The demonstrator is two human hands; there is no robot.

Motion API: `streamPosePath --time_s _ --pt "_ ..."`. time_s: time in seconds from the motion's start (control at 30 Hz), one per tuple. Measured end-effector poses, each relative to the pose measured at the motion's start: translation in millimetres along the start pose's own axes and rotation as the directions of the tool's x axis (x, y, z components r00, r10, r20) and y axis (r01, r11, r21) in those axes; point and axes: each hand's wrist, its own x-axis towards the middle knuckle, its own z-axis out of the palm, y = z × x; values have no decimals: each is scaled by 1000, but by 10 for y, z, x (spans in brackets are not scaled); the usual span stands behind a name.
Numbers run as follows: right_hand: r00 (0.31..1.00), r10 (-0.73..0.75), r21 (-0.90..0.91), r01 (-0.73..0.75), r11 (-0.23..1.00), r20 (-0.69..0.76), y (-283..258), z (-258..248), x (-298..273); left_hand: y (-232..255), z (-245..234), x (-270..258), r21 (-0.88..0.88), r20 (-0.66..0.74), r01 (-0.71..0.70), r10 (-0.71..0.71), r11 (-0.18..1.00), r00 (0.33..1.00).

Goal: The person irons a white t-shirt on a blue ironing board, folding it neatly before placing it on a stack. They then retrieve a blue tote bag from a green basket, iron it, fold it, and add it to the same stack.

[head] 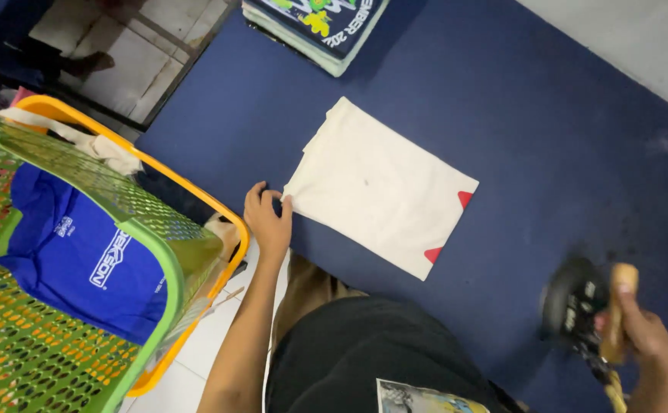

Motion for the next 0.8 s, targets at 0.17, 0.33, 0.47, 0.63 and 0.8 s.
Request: streamPosePath --time_s 0.17,0.33,0.47,0.63,0.8 --pt "887 -327 237 258 937 327 -1634 661 -1230 -99 0 -16 13 66 124 -124 992 990" --pt "642 -613 38 676 736 459 -3315 1815 -1953 -228 61 39 112 184 216 -234 970 955" --pt "523 -700 -118 833 541 486 -4369 2697 -2095 -138 -40 92 88 204 219 -233 972 951" --pt "516 -804 -70 851 520 295 -4790 3426 -1664 -17 -279 120 7 286 237 -229 972 931" --pt "426 -789 -186 904 384 442 -4553 3041 -2907 310 -772 296 -319 124 119 -83 940 989"
